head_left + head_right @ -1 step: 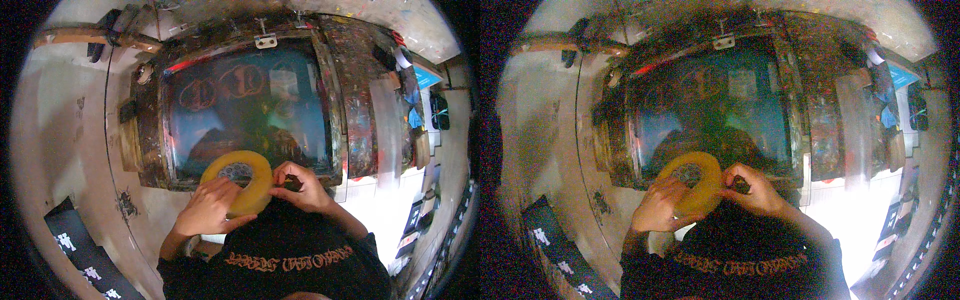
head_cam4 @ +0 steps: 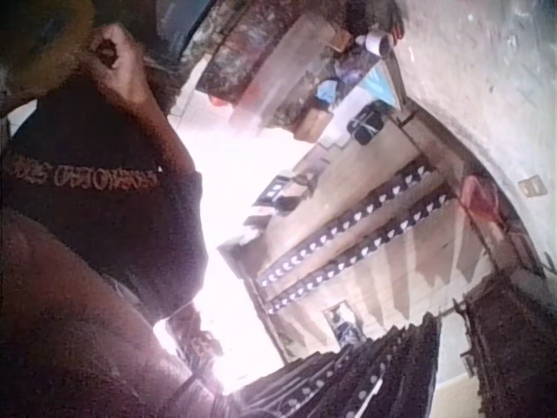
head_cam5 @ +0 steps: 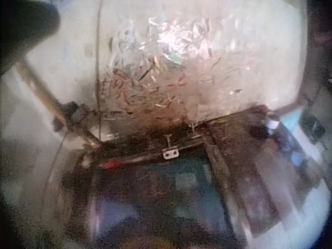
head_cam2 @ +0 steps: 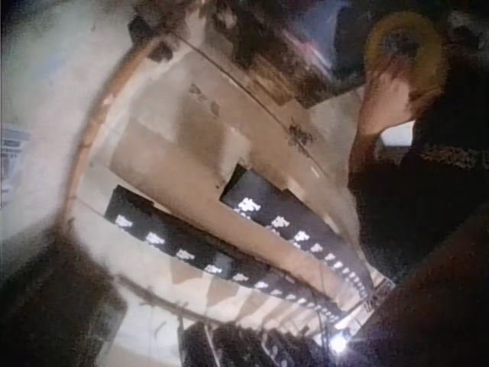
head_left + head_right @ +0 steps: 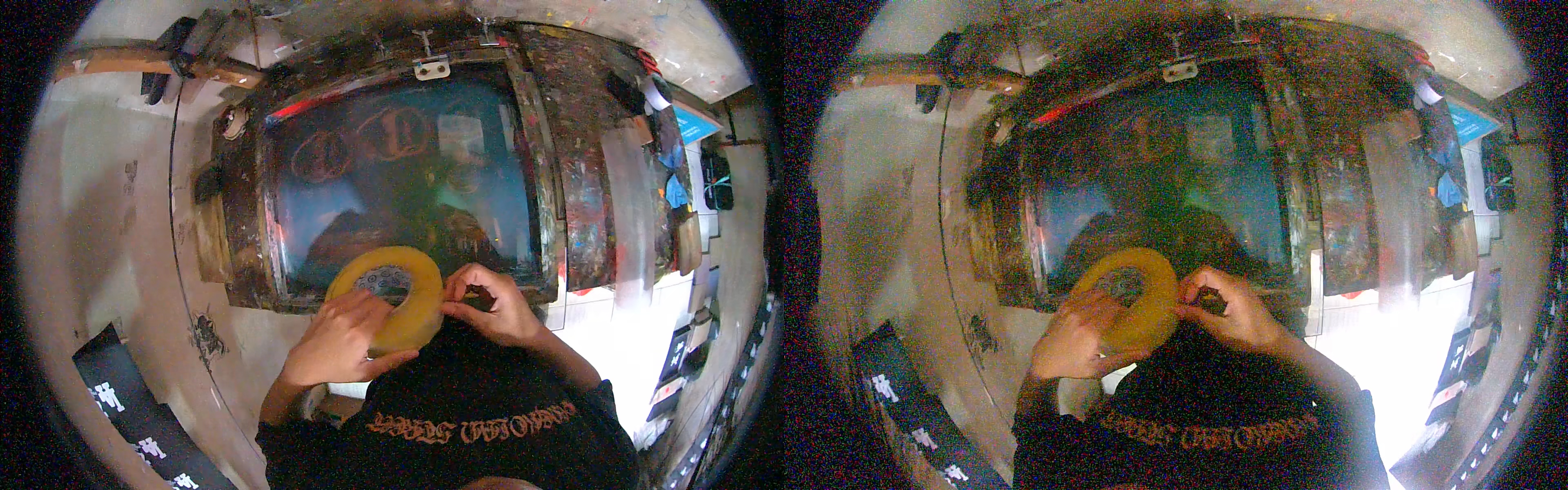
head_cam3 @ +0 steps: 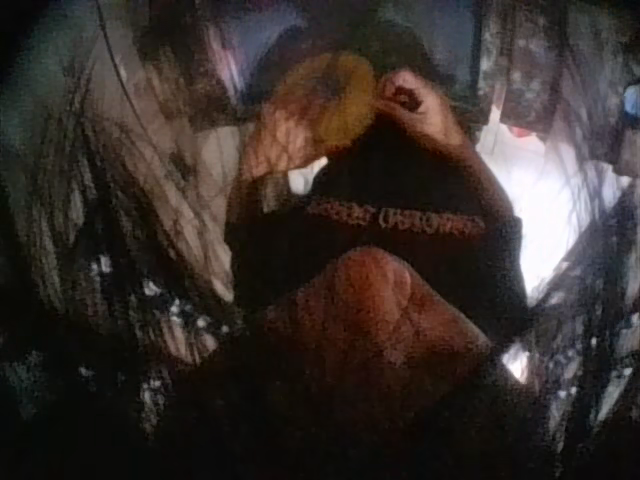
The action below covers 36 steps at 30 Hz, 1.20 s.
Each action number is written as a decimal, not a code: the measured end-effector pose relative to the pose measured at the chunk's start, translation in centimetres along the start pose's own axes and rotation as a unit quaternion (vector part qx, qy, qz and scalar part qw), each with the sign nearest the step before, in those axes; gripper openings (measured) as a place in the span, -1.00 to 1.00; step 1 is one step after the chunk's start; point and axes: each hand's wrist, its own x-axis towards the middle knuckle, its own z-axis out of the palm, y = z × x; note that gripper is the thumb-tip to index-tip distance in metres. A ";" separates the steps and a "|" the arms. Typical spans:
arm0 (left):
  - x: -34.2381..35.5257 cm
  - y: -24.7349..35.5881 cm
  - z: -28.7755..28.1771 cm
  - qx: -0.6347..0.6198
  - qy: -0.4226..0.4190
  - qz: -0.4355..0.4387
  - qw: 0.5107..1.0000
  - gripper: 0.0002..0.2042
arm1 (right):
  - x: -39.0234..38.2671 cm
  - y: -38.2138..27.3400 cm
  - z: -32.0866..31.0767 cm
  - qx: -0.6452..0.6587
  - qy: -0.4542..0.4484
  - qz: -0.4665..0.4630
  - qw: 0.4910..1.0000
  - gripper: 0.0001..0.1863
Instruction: The person places a screen printing frame on a workbench, secures it with a clamp, and then applies masking tape to the edges of the frame to seal it.
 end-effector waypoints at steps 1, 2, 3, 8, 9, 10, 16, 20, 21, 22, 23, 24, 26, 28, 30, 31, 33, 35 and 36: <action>0.1 -0.1 0.2 0.002 -0.001 0.003 1.000 -0.49 | -0.1 -0.5 -0.4 -0.007 0.004 0.010 1.000 -0.76; 0.3 -0.1 0.3 0.003 -0.003 0.006 1.000 -0.49 | -0.2 -0.8 -0.7 -0.015 0.009 0.021 1.000 -0.76; 0.7 0.1 0.3 0.002 -0.002 0.012 1.000 -0.49 | -0.3 -0.9 -0.9 -0.016 0.034 0.009 0.999 -0.78; 3.5 1.5 -0.6 -0.031 -0.065 -0.023 0.997 -0.46 | -1.6 -2.2 -2.0 -0.072 0.122 -0.030 0.989 -0.89; 4.0 1.6 -0.6 -0.042 -0.084 -0.035 0.995 -0.45 | -2.0 -2.5 -2.2 -0.053 0.139 -0.010 0.989 -0.91; 4.4 1.6 -0.7 -0.053 -0.104 -0.046 0.992 -0.45 | -2.3 -2.8 -2.4 -0.034 0.156 0.010 0.987 -0.93; 6.8 0.6 -4.7 -0.155 -0.217 -0.082 0.960 -0.40 | -5.9 -5.5 -6.6 0.104 0.158 0.081 0.979 -0.96; 6.4 0.5 -7.7 0.005 -0.295 -0.187 0.937 -0.43 | -10.4 -3.9 -10.6 0.087 0.239 0.079 0.964 -0.95; 6.9 1.1 -8.6 0.077 -0.326 -0.225 0.915 -0.45 | -11.0 -4.2 -11.1 0.089 0.259 0.062 0.960 -0.93; 6.4 1.5 -9.0 0.129 -0.215 -0.162 0.954 -0.50 | -11.0 -4.8 -11.2 0.054 0.262 0.035 0.963 -0.92; 5.1 2.1 -9.0 0.177 -0.099 -0.095 0.975 -0.54 | -10.9 -5.7 -11.2 0.018 0.265 0.008 0.964 -0.90; 4.1 2.7 -9.4 0.204 -0.026 -0.034 0.978 -0.58 | -10.9 -6.7 -11.0 -0.022 0.268 -0.019 0.963 -0.89; 2.2 5.1 -11.4 0.263 0.077 0.051 0.960 -0.63 | -11.7 -8.4 -11.7 -0.068 0.248 -0.120 0.959 -0.88; 0.2 7.6 -15.1 0.316 0.080 0.126 0.937 -0.62 | -13.8 -8.8 -13.0 -0.011 0.272 -0.269 0.924 -0.88; -1.0 9.8 -16.3 0.357 0.082 0.166 0.916 -0.61 | -17.3 -6.5 -14.9 0.103 0.323 -0.419 0.842 -0.87; -1.1 10.5 -16.7 0.369 0.083 0.181 0.908 -0.61 | -18.6 -5.8 -15.6 0.129 0.329 -0.457 0.816 -0.87; -1.4 9.7 -16.2 0.369 0.095 0.200 0.903 -0.61 | -21.2 -5.4 -16.5 0.168 0.340 -0.539 0.752 -0.86; 0.0 10.5 -16.3 0.366 0.080 0.182 0.909 -0.61 | -22.0 -4.9 -18.4 0.217 0.336 -0.584 0.706 -0.86; -0.6 9.9 -15.8 0.360 0.085 0.182 0.911 -0.61 | -22.6 -5.1 -18.6 0.223 0.330 -0.607 0.687 -0.86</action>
